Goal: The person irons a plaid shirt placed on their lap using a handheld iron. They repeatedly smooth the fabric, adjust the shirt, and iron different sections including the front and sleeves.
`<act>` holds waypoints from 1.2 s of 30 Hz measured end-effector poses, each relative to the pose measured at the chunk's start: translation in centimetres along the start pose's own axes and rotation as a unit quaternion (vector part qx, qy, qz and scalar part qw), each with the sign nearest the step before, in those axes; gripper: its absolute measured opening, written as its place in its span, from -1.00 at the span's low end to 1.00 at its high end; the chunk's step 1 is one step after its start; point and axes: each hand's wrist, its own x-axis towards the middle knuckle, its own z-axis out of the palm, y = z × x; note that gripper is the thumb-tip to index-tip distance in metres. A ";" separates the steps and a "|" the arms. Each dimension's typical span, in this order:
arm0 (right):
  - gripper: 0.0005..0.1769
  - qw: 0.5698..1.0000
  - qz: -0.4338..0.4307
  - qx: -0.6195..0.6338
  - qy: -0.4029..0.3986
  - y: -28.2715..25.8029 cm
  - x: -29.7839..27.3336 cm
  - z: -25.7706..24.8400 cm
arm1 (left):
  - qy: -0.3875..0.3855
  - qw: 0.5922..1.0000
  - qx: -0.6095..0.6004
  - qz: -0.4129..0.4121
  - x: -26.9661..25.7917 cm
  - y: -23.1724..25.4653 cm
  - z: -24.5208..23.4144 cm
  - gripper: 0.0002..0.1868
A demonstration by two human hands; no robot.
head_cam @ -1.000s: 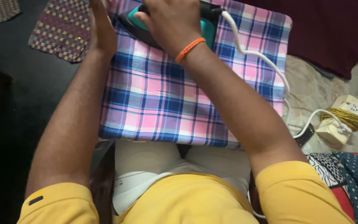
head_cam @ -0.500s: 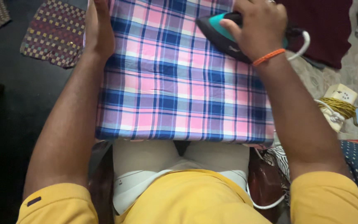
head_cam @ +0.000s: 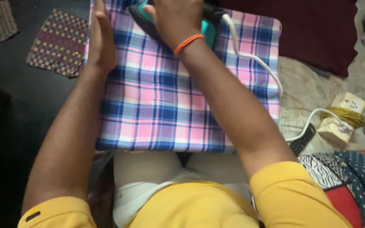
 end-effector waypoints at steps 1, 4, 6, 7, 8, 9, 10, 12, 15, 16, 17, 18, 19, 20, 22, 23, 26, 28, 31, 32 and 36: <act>-0.53 1.000 0.001 0.002 0.012 -0.5 0.4 0.0 | 0.004 1.000 0.023 0.005 0.3 0.0 -0.1 0.17; -0.54 1.000 -0.003 0.013 0.015 0.2 0.6 -0.3 | -0.017 0.990 0.134 -0.029 -0.1 0.9 -0.5 0.20; -0.58 0.999 -0.014 0.032 0.005 2.6 -0.6 -1.0 | -0.022 0.985 0.160 -0.053 0.0 1.4 -0.3 0.19; -0.62 0.999 -0.021 0.046 0.002 4.2 -1.4 -1.5 | -0.025 0.983 0.172 -0.064 0.1 1.6 -0.3 0.19; -0.61 0.999 -0.027 0.033 -0.005 5.8 -2.2 -2.1 | -0.022 0.984 0.160 -0.072 0.1 1.8 -0.2 0.20; -0.61 0.999 -0.034 0.019 -0.012 7.5 -3.0 -2.8 | -0.020 0.986 0.148 -0.081 0.1 1.9 -0.2 0.21; -0.60 0.999 -0.032 0.007 -0.038 9.2 -3.9 -3.5 | -0.019 0.987 0.135 -0.090 0.0 1.9 -0.2 0.21; -0.61 0.997 -0.033 -0.005 -0.073 12.5 -5.7 -5.1 | -0.001 0.993 0.096 -0.061 -0.1 1.3 -0.3 0.19; -0.62 0.995 -0.022 -0.013 -0.099 15.0 -7.4 -6.9 | 0.039 0.998 0.001 -0.054 0.2 -0.2 -0.4 0.20; -0.62 0.994 -0.015 -0.016 -0.108 15.2 -7.6 -7.1 | 0.055 0.996 -0.037 -0.060 0.2 -0.8 -0.4 0.21; -0.62 0.994 -0.020 -0.011 -0.104 15.0 -7.5 -7.1 | 0.059 0.995 -0.059 -0.052 0.2 -1.3 -0.3 0.21; -0.63 0.995 -0.023 -0.007 -0.100 14.5 -7.4 -7.1 | 0.063 0.994 -0.080 -0.044 0.1 -1.6 -0.3 0.22; -0.63 0.995 -0.027 -0.003 -0.096 13.9 -7.2 -7.2 | 0.067 0.992 -0.101 -0.035 -0.1 -1.9 -0.2 0.22; -0.63 0.995 -0.041 0.014 -0.085 12.9 -6.7 -7.0 | 0.072 0.994 -0.072 -0.026 -0.2 -2.2 -0.2 0.20; -0.62 0.994 -0.068 0.049 -0.063 9.9 -5.2 -6.2 | 0.083 0.996 -0.023 -0.018 -0.3 -2.6 -0.2 0.17; -0.59 0.995 -0.067 0.047 -0.064 8.0 -4.3 -5.5 | 0.089 0.996 -0.003 -0.019 -0.4 -2.7 -0.3 0.17; -0.64 0.993 -0.075 0.095 0.016 1.7 -1.8 -2.9 | 0.106 0.993 0.009 -0.043 -0.9 -3.4 -0.1 0.18; -0.59 0.996 -0.024 0.084 -0.022 -2.9 0.7 -0.6 | 0.119 0.992 0.002 -0.048 -1.1 -3.9 -0.4 0.17; -0.55 0.994 0.000 0.099 -0.037 -5.8 2.7 1.6 | 0.106 0.994 -0.006 -0.027 -1.7 -4.1 -0.9 0.15; -0.58 0.993 0.000 0.108 -0.054 -5.8 2.9 2.1 | 0.098 0.995 -0.014 -0.024 -1.7 -4.0 -0.8 0.15; -0.53 0.991 0.014 0.093 -0.097 -2.4 1.2 3.1 | 0.037 0.999 -0.021 0.002 -1.1 -2.4 -0.6 0.11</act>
